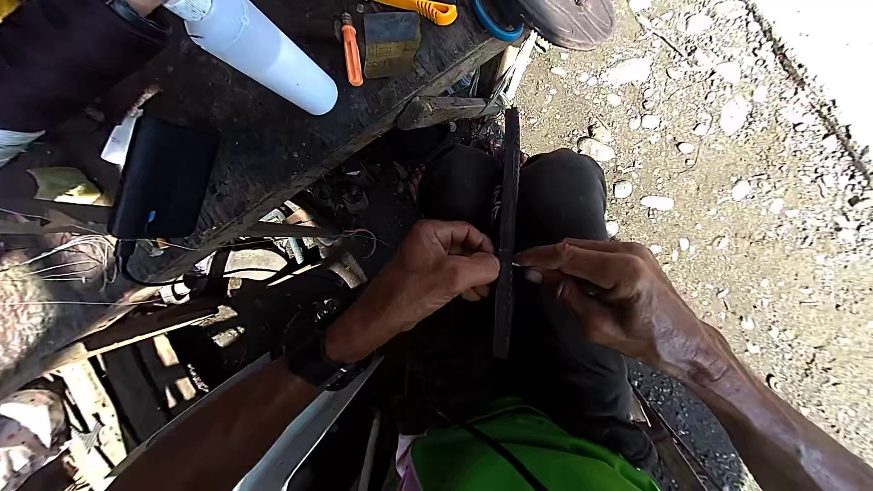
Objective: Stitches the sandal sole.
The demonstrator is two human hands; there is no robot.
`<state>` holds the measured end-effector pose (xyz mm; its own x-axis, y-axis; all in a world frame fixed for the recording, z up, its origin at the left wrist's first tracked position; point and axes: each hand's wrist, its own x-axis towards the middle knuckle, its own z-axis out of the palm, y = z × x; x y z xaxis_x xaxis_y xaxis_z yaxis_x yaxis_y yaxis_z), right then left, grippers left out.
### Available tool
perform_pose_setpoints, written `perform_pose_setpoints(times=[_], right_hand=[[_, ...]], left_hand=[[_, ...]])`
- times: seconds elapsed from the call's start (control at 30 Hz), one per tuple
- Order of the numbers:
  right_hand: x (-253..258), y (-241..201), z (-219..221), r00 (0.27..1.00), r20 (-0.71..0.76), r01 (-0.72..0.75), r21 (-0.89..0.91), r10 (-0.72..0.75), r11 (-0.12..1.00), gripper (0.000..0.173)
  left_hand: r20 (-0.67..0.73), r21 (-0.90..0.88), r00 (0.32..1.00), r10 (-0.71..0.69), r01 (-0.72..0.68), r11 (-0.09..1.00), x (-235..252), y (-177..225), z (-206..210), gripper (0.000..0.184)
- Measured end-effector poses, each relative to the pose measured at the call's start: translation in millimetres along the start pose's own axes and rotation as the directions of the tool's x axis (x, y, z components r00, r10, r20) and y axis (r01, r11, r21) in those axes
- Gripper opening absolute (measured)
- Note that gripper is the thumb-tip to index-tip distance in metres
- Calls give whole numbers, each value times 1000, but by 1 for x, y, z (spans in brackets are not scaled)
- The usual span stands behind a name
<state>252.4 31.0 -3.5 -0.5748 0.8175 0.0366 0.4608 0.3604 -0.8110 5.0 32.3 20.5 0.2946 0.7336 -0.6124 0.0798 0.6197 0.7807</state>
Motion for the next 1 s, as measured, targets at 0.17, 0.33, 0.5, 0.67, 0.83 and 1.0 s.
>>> perform_pose_setpoints(times=[0.17, 0.33, 0.5, 0.67, 0.83, 1.0], right_hand=[[-1, 3, 8, 999, -40, 19, 38, -17, 999, 25], [-3, 7, 16, 996, -77, 39, 71, -34, 997, 25], [-2, 10, 24, 990, -129, 71, 107, -57, 992, 24], [3, 7, 27, 985, -160, 76, 88, -61, 993, 22], [4, 6, 14, 995, -67, 79, -18, -80, 997, 24], [-1, 0, 3, 995, -41, 82, -236, -95, 968, 28]], left_hand=[[-15, 26, 999, -32, 33, 999, 3, 3, 1, 6], [-24, 41, 999, -22, 23, 999, 4, 0, -1, 7], [24, -57, 1000, -20, 22, 998, 5, -4, -6, 9], [85, -138, 996, 8, 3, 990, 5, -10, -11, 8], [104, -209, 994, 39, -16, 978, -2, -20, -11, 7], [-285, 627, 911, 299, -59, 777, -18, -63, -46, 15]])
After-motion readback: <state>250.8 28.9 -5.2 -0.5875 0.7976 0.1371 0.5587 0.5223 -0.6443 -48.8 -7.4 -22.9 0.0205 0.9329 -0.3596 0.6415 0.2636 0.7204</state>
